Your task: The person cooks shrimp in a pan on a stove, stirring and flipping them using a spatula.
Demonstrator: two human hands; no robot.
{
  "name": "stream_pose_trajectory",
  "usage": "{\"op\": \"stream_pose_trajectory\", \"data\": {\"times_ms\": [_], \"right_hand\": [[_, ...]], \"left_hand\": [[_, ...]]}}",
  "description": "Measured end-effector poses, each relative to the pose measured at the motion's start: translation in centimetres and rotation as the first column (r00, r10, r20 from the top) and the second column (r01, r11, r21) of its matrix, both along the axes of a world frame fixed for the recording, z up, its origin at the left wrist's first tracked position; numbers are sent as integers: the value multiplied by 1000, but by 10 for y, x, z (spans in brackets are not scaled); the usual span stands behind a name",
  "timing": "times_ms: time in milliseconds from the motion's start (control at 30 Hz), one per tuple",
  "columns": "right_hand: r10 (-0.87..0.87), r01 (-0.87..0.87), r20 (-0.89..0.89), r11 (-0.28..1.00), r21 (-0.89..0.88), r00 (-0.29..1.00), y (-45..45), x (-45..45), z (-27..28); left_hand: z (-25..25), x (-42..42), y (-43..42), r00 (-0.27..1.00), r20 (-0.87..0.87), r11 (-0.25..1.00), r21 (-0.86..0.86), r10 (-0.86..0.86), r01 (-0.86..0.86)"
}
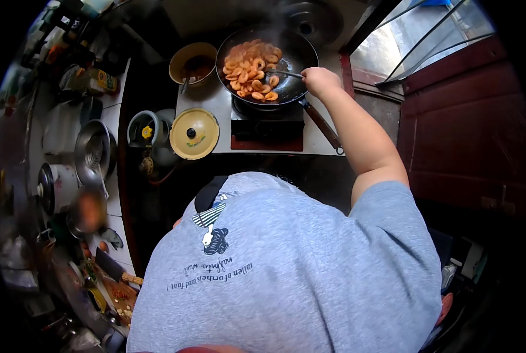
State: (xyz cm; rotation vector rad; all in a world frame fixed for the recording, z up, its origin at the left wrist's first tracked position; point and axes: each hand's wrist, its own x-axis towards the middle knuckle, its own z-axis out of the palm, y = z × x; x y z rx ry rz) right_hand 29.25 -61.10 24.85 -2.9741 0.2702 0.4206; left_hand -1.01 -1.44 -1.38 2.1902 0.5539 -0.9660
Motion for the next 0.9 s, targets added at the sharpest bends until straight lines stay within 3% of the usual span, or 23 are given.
{"op": "stream_pose_trajectory", "data": {"times_ms": [33,100,167,267,400,467,567,700,767,867,900], "right_hand": [[7,-7,50,1000,-10,999,4,-1,1],[55,-45,137,996,-72,989,2,0,0],[131,-107,149,982,-157,980,3,-4,17],[180,-150,105,958,-246,978,15,-14,64],[215,-183,118,955,-234,969,9,-17,75],[206,-173,141,961,-217,968,7,-17,79],[152,-132,129,979,-157,980,10,-20,86],[209,-197,99,973,-117,973,12,-20,70],[243,-229,73,960,-158,967,9,-17,58],[171,-162,28,969,-188,985,1,-16,69],[111,-107,10,981,-161,994,-3,-16,79]], "left_hand": [[50,14,-20,1000,1,999,35,5,-5],[71,21,-25,999,10,998,26,50,-51],[52,15,-16,990,16,989,-64,137,-136],[55,16,-20,992,10,989,-71,127,-126],[37,15,-20,1000,19,1000,-3,-4,4],[-9,8,-7,998,-31,998,6,-55,55],[5,11,-13,999,-12,999,40,-31,32],[22,21,-16,1000,-26,1000,-17,11,-12],[62,31,-26,1000,13,997,-74,21,-20],[38,27,-15,989,-9,977,-156,145,-145],[41,27,-15,994,20,989,-110,103,-100]]}}
